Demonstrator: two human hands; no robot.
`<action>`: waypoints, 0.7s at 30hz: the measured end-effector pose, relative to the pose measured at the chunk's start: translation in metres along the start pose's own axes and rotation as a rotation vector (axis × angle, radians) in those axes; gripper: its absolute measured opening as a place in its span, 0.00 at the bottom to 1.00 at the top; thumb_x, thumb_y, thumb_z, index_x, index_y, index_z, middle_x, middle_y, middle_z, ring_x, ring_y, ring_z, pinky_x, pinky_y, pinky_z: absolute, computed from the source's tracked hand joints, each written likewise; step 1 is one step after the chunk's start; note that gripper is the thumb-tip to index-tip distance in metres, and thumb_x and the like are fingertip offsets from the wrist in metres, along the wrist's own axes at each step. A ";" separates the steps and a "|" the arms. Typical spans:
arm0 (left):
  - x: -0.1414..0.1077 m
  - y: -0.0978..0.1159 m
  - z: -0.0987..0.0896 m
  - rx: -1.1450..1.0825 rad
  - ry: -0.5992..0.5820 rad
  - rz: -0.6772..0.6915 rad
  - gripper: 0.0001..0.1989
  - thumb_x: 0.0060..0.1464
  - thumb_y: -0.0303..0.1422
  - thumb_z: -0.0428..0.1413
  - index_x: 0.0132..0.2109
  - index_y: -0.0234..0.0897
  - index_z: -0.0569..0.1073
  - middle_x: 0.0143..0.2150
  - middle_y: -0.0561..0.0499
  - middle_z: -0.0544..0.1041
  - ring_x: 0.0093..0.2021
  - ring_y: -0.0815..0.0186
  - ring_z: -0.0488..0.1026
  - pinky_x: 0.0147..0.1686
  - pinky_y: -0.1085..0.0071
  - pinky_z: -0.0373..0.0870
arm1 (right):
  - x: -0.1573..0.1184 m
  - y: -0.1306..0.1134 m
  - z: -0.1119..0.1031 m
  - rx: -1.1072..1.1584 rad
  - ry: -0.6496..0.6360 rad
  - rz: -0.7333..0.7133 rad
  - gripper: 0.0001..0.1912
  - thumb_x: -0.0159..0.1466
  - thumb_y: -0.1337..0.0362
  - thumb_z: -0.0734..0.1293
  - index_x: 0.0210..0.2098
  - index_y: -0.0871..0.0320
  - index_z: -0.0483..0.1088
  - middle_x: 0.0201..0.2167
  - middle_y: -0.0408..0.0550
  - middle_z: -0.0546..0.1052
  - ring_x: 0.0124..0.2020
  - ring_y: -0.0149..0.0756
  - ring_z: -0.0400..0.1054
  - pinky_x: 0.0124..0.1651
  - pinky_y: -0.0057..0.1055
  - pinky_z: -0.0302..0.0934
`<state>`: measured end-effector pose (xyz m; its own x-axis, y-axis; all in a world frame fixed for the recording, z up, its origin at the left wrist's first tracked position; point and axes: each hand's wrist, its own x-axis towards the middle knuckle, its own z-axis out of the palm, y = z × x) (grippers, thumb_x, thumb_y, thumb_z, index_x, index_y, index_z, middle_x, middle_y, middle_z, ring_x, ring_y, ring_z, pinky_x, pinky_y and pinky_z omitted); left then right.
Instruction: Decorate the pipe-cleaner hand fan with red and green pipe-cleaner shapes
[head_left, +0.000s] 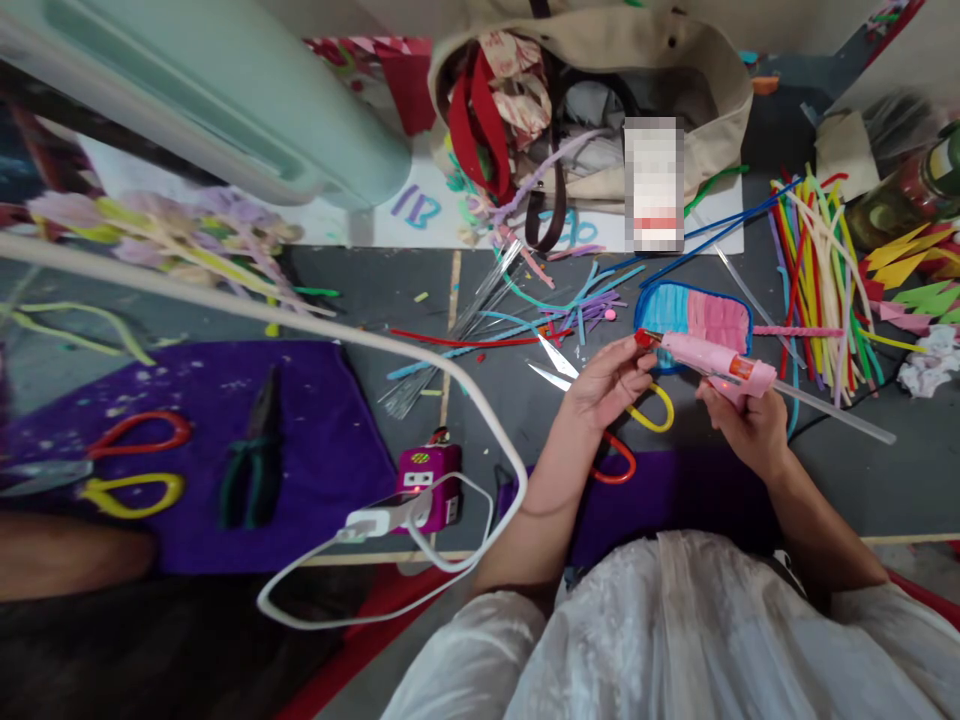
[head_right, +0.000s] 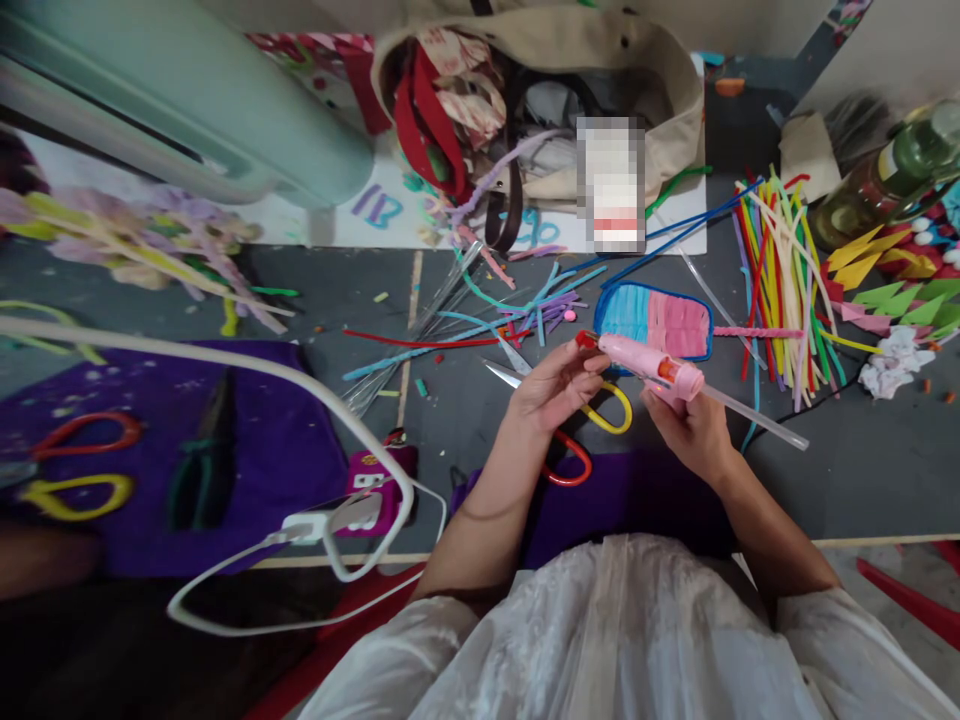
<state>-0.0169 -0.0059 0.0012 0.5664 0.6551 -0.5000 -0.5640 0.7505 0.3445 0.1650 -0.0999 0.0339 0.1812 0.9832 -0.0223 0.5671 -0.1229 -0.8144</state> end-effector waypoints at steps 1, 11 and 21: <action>0.000 0.000 0.000 -0.005 -0.001 -0.001 0.08 0.47 0.29 0.67 0.31 0.32 0.75 0.29 0.52 0.69 0.28 0.76 0.63 0.19 0.82 0.56 | 0.000 0.000 0.000 -0.003 0.002 -0.001 0.16 0.64 0.50 0.65 0.32 0.56 0.73 0.16 0.41 0.70 0.18 0.33 0.65 0.27 0.31 0.63; -0.001 0.000 0.001 0.024 0.029 0.009 0.07 0.47 0.29 0.66 0.30 0.33 0.75 0.29 0.52 0.70 0.28 0.76 0.64 0.19 0.83 0.58 | 0.001 0.000 0.000 -0.022 0.000 -0.031 0.14 0.64 0.51 0.65 0.32 0.55 0.73 0.16 0.43 0.70 0.21 0.36 0.68 0.29 0.33 0.65; 0.000 0.000 0.000 0.038 0.017 0.014 0.08 0.47 0.29 0.67 0.32 0.33 0.75 0.29 0.52 0.70 0.27 0.76 0.65 0.19 0.83 0.58 | 0.001 -0.001 -0.001 -0.010 -0.016 -0.018 0.15 0.64 0.50 0.65 0.35 0.55 0.74 0.18 0.46 0.72 0.27 0.41 0.72 0.32 0.35 0.68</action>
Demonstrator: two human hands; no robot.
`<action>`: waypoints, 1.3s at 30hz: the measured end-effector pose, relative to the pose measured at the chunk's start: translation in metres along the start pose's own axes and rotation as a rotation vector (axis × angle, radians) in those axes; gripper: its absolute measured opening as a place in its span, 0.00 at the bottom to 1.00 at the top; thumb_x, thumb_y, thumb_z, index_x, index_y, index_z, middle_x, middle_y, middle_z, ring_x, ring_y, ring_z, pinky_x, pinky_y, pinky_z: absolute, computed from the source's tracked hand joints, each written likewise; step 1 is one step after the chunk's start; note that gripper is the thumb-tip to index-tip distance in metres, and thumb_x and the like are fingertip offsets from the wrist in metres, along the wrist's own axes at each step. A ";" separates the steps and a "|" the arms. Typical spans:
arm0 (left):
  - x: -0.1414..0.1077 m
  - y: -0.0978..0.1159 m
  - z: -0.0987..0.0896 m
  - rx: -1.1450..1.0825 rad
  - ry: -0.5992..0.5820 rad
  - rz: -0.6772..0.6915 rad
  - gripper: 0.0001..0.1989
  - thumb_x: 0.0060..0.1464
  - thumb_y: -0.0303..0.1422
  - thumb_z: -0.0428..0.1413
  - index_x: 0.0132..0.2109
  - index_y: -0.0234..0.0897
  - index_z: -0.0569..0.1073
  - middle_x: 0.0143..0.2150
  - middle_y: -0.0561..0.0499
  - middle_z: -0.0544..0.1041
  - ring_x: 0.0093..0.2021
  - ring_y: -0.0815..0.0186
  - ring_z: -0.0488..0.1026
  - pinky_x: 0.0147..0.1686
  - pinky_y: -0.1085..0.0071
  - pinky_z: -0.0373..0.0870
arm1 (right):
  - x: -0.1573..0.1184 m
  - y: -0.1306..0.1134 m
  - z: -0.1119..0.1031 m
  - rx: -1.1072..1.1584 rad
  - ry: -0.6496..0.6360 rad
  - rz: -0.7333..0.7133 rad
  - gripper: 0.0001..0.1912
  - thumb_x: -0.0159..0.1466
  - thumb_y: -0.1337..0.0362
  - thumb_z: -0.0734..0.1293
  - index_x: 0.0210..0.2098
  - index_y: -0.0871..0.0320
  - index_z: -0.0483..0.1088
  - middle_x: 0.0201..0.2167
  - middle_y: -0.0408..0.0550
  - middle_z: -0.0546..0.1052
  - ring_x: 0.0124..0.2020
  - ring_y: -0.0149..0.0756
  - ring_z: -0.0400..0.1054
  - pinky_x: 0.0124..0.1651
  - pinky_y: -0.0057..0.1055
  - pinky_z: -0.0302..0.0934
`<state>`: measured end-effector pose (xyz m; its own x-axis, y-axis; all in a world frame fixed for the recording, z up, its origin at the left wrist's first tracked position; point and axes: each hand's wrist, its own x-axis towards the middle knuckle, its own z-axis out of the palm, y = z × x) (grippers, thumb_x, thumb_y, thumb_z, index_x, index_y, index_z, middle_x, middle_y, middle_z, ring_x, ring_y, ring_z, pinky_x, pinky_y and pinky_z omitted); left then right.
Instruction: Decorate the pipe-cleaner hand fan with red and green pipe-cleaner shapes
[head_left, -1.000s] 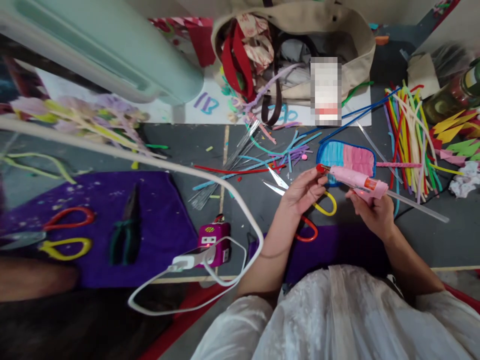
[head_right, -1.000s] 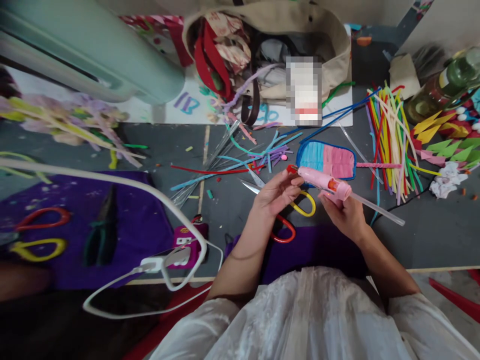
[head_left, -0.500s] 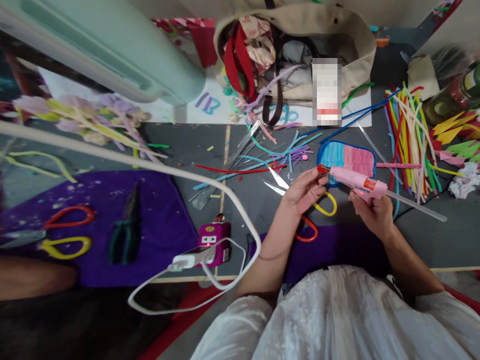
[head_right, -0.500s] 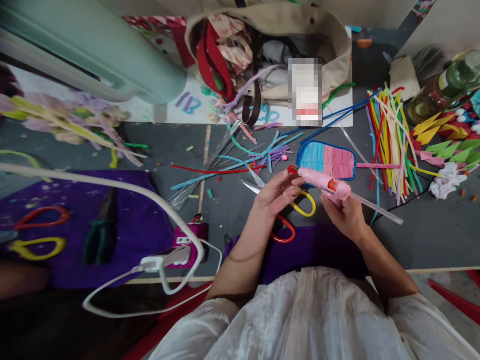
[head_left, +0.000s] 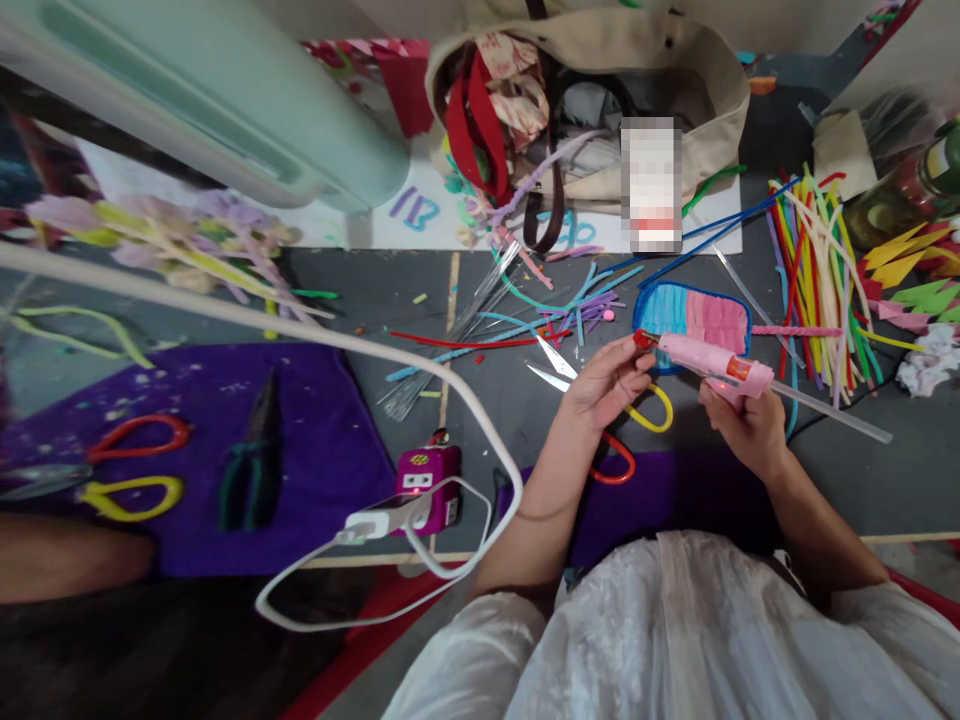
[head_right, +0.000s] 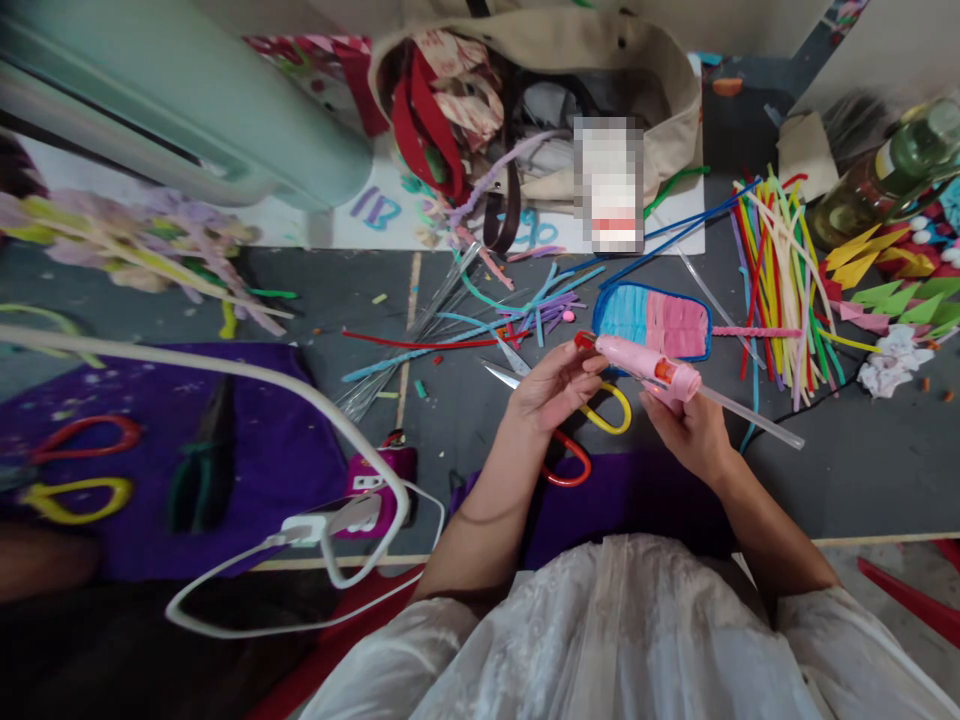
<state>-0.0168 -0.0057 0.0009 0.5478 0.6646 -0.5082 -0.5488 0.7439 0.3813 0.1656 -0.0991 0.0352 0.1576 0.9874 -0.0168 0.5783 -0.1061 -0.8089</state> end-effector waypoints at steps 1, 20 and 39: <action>0.000 0.000 0.000 0.012 -0.002 0.006 0.08 0.47 0.30 0.66 0.32 0.33 0.75 0.29 0.52 0.70 0.27 0.76 0.65 0.19 0.83 0.58 | 0.000 0.000 0.000 0.000 0.002 -0.002 0.15 0.64 0.50 0.65 0.35 0.55 0.74 0.19 0.46 0.72 0.27 0.41 0.72 0.32 0.35 0.68; 0.013 -0.006 -0.011 0.819 0.169 0.547 0.10 0.45 0.35 0.67 0.35 0.38 0.80 0.36 0.50 0.72 0.28 0.73 0.62 0.26 0.74 0.62 | 0.003 0.012 -0.020 0.511 0.088 0.094 0.15 0.65 0.54 0.65 0.33 0.58 0.75 0.18 0.43 0.71 0.17 0.29 0.61 0.21 0.29 0.55; 0.020 -0.010 -0.020 1.718 0.223 0.749 0.08 0.54 0.28 0.58 0.42 0.39 0.76 0.44 0.49 0.71 0.34 0.68 0.69 0.37 0.69 0.69 | 0.012 0.045 -0.034 0.935 0.244 0.165 0.15 0.61 0.53 0.70 0.35 0.60 0.76 0.15 0.39 0.67 0.14 0.25 0.56 0.16 0.24 0.51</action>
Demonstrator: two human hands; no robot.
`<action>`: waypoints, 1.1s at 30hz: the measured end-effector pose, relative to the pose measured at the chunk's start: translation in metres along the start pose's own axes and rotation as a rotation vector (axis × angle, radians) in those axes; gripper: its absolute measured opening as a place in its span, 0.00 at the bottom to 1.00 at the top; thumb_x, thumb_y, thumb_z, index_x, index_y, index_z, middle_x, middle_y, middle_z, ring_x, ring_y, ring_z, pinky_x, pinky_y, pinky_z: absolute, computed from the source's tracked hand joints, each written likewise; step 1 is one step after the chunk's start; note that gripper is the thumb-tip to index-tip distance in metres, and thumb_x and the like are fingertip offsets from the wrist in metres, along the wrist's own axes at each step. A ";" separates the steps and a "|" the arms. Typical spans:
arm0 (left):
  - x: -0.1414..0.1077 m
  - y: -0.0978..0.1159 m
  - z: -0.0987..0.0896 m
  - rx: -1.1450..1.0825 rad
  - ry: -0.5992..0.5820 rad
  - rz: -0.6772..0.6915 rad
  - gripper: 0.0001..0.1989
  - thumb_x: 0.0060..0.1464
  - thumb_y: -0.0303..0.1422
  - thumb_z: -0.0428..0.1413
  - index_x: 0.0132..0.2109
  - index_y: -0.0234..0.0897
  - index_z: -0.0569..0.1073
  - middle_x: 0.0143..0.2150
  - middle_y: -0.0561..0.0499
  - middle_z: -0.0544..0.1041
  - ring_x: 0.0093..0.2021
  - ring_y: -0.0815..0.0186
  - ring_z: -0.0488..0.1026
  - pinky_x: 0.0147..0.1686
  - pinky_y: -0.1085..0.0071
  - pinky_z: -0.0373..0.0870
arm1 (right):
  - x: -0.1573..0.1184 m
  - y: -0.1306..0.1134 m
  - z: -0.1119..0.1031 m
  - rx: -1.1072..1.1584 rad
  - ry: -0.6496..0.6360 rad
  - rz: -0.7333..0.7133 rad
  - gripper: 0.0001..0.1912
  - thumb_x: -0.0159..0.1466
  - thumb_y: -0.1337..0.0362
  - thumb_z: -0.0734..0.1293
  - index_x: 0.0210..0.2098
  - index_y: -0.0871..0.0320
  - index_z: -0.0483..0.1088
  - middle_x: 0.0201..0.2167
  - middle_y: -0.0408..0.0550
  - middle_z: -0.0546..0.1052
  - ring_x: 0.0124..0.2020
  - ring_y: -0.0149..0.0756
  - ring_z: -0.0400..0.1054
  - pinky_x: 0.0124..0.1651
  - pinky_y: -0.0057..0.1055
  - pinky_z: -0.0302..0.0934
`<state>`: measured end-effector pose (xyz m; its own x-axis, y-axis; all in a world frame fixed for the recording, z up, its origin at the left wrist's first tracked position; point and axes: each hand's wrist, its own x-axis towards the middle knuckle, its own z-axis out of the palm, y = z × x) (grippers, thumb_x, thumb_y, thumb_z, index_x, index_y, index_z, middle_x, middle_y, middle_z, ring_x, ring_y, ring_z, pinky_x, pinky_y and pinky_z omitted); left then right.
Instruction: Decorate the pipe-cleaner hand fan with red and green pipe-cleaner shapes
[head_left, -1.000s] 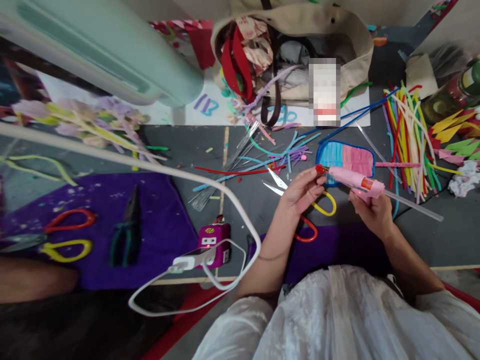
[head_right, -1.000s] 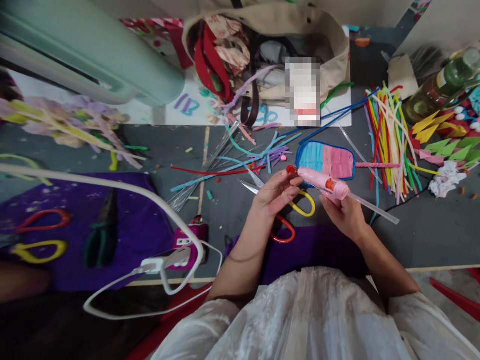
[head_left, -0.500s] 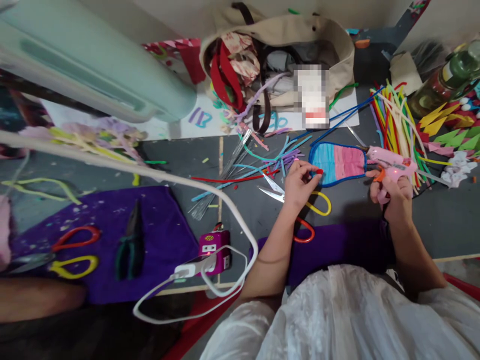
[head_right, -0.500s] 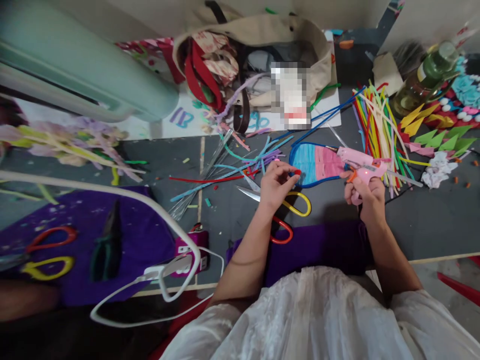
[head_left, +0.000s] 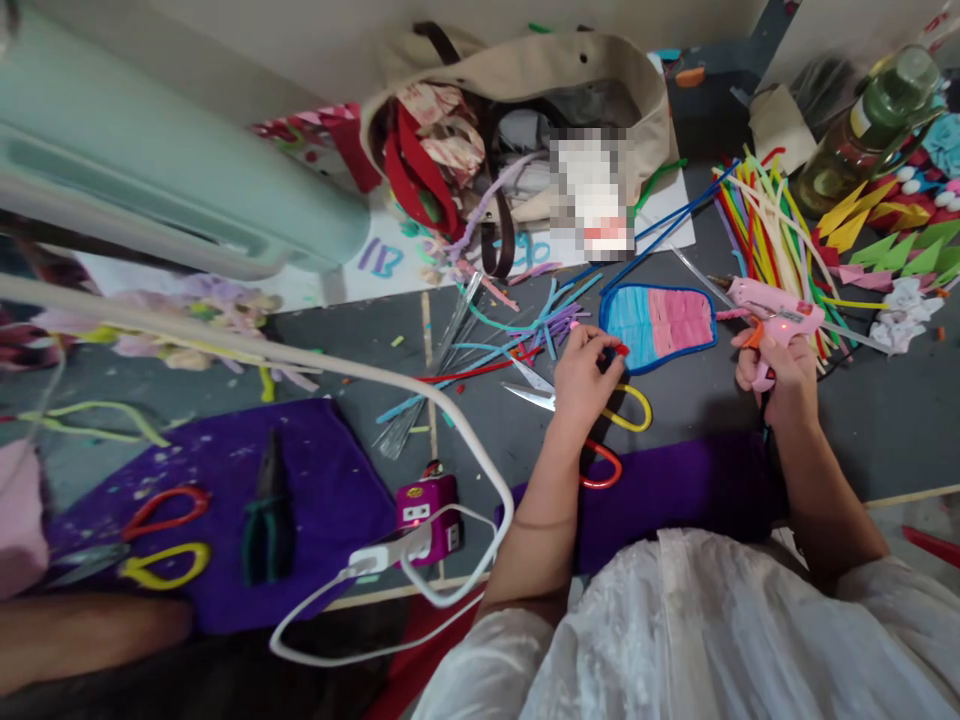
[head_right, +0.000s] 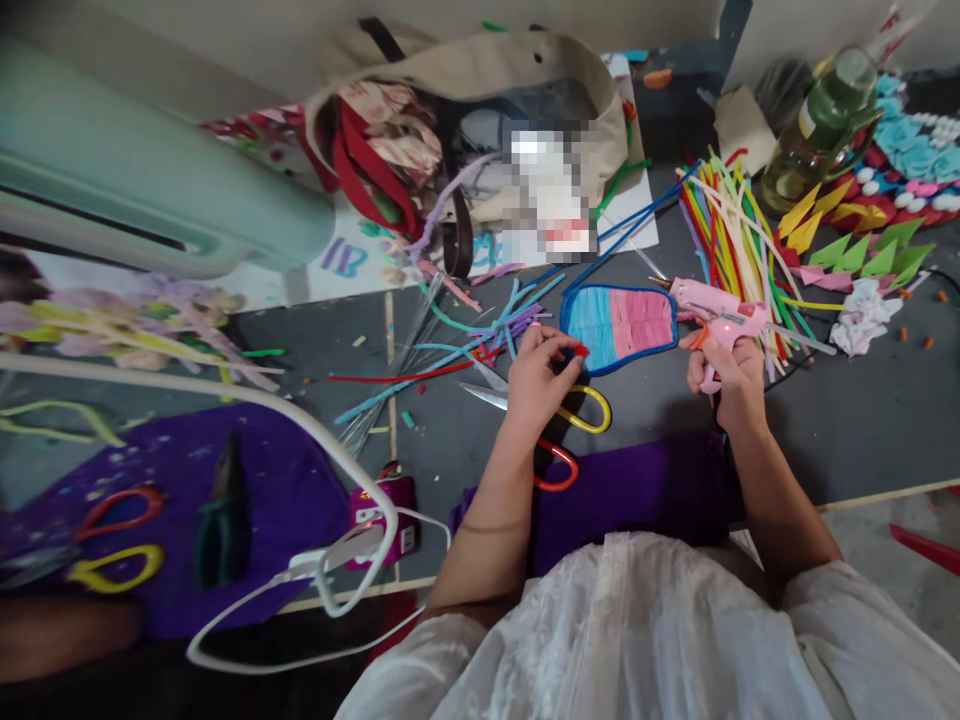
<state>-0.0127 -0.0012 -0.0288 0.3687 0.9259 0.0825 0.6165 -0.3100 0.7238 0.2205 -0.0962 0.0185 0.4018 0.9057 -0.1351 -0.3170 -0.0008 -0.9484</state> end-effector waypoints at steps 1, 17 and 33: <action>0.000 0.000 0.000 0.003 -0.008 0.000 0.08 0.54 0.28 0.58 0.42 0.39 0.76 0.44 0.49 0.71 0.35 0.68 0.69 0.37 0.69 0.69 | 0.000 -0.001 0.000 0.003 0.001 0.007 0.15 0.61 0.53 0.70 0.34 0.60 0.75 0.16 0.39 0.67 0.15 0.25 0.56 0.17 0.24 0.52; 0.000 0.001 0.000 0.039 -0.036 0.007 0.12 0.53 0.27 0.58 0.46 0.39 0.74 0.45 0.49 0.71 0.36 0.67 0.71 0.39 0.68 0.70 | -0.001 -0.005 0.003 0.006 0.004 0.003 0.14 0.61 0.53 0.70 0.33 0.59 0.74 0.15 0.38 0.65 0.14 0.25 0.56 0.17 0.24 0.53; -0.002 0.000 -0.007 0.175 0.023 0.267 0.07 0.62 0.33 0.53 0.41 0.39 0.76 0.43 0.47 0.77 0.45 0.61 0.72 0.47 0.63 0.68 | -0.002 -0.004 0.003 -0.036 -0.005 0.028 0.14 0.61 0.53 0.69 0.33 0.59 0.74 0.15 0.38 0.65 0.14 0.25 0.56 0.17 0.26 0.51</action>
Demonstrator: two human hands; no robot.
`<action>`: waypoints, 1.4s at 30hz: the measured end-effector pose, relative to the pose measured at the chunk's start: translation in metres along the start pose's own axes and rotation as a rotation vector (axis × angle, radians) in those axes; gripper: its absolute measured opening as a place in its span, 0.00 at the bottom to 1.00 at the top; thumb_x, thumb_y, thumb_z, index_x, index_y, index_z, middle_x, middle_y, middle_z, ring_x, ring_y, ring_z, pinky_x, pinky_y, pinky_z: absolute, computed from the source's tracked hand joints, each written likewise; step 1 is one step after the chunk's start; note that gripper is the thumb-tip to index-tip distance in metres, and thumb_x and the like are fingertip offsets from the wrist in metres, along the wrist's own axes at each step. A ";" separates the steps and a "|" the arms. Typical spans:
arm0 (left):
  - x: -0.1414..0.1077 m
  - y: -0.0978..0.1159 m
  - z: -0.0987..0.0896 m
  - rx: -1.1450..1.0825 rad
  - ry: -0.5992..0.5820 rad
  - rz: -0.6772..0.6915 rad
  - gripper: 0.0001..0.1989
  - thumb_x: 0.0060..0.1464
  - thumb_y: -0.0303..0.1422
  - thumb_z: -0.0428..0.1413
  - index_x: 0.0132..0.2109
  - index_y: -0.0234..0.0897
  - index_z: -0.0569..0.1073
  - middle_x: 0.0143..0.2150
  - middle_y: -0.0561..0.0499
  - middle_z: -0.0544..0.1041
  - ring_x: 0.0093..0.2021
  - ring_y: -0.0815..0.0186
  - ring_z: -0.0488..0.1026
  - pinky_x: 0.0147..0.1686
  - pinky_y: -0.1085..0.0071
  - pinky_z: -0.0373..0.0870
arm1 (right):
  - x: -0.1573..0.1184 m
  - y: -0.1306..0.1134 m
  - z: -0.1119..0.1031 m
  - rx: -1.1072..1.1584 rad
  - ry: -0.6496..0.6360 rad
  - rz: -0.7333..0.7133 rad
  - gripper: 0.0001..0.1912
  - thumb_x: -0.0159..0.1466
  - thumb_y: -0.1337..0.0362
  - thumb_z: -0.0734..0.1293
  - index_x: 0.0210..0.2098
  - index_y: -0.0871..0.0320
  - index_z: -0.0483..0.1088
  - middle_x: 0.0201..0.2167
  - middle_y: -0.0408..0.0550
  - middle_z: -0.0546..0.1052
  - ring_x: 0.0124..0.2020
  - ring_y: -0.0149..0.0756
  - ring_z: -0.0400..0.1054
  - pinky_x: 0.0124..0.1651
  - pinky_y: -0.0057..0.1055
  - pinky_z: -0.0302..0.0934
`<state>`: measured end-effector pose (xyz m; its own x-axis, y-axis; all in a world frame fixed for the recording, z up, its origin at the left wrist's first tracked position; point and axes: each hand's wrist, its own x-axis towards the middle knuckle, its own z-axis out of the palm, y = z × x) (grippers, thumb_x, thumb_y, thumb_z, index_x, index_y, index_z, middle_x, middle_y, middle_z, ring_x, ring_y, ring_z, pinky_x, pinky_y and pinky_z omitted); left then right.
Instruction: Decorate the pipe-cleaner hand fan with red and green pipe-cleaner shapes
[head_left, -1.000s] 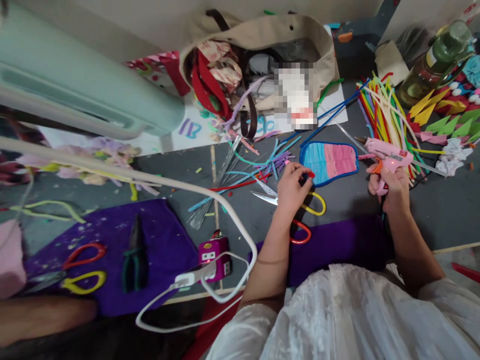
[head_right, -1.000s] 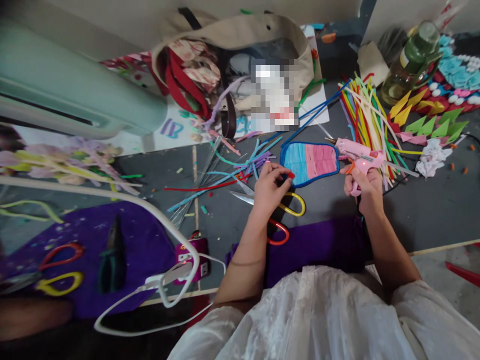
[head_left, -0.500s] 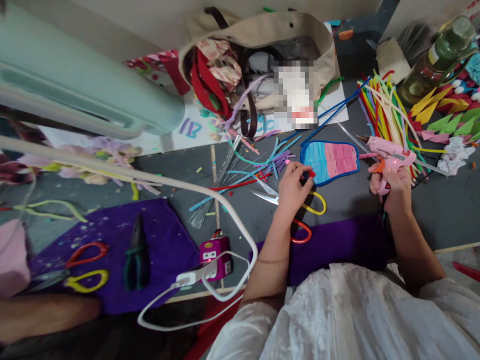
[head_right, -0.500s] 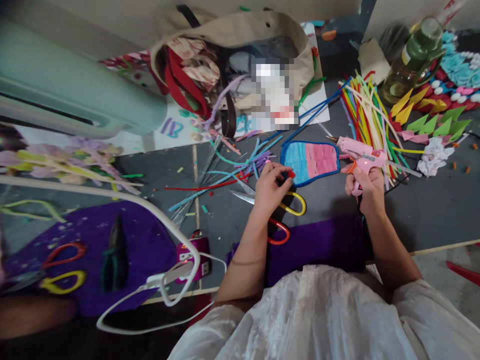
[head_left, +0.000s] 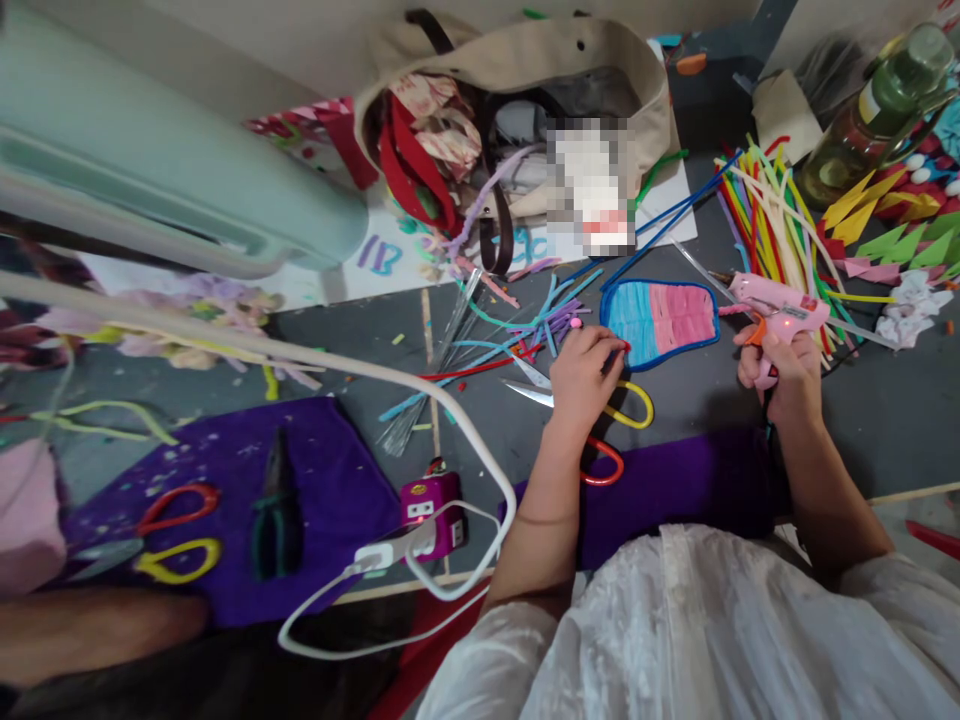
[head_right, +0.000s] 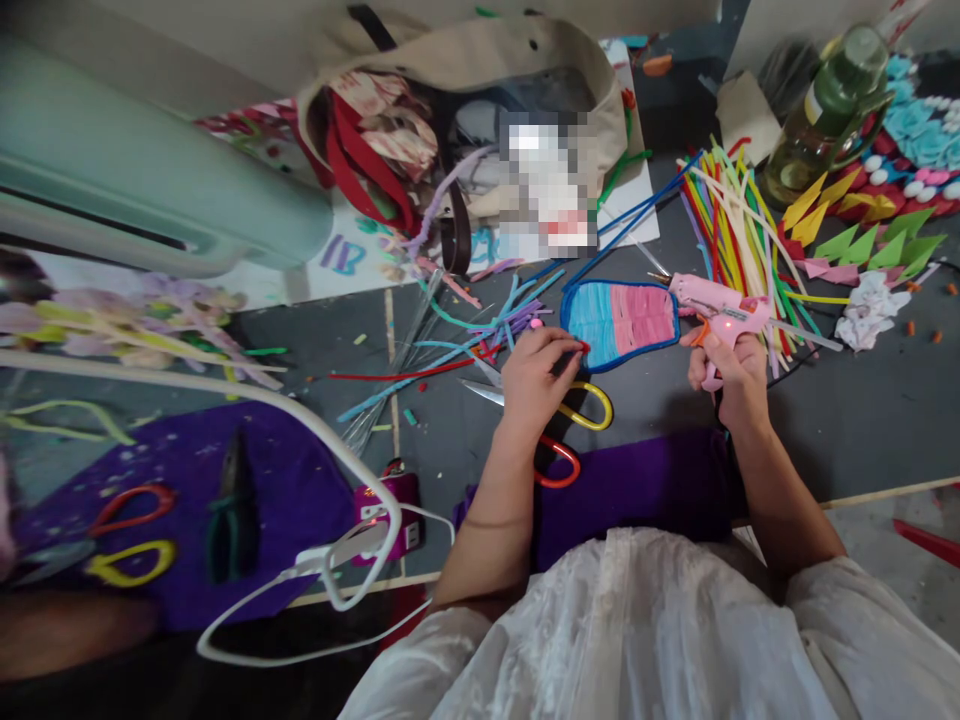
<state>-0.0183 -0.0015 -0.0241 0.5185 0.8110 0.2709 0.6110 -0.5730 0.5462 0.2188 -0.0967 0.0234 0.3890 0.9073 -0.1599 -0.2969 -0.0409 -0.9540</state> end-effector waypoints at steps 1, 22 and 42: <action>0.000 -0.001 0.000 0.022 -0.018 0.012 0.07 0.62 0.33 0.53 0.41 0.39 0.76 0.43 0.47 0.77 0.45 0.61 0.71 0.46 0.63 0.68 | 0.000 0.001 -0.001 0.002 -0.002 -0.003 0.15 0.61 0.53 0.69 0.33 0.59 0.74 0.15 0.38 0.65 0.14 0.25 0.56 0.17 0.25 0.51; 0.004 0.006 0.002 0.298 -0.203 0.089 0.13 0.64 0.28 0.47 0.42 0.38 0.76 0.43 0.44 0.78 0.44 0.57 0.68 0.40 0.61 0.65 | 0.002 0.004 -0.003 0.067 -0.052 -0.033 0.15 0.61 0.51 0.70 0.31 0.58 0.73 0.14 0.38 0.66 0.13 0.25 0.57 0.16 0.24 0.51; -0.017 0.011 -0.038 0.118 0.144 -0.283 0.08 0.59 0.28 0.51 0.41 0.39 0.75 0.42 0.47 0.76 0.43 0.62 0.74 0.45 0.65 0.70 | 0.006 0.006 -0.007 0.255 -0.051 -0.046 0.13 0.57 0.55 0.72 0.32 0.58 0.71 0.24 0.40 0.73 0.16 0.22 0.57 0.16 0.23 0.53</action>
<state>-0.0428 -0.0167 0.0072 0.2336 0.9434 0.2355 0.7880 -0.3256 0.5226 0.2254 -0.0946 0.0151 0.3641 0.9261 -0.0989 -0.4931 0.1015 -0.8641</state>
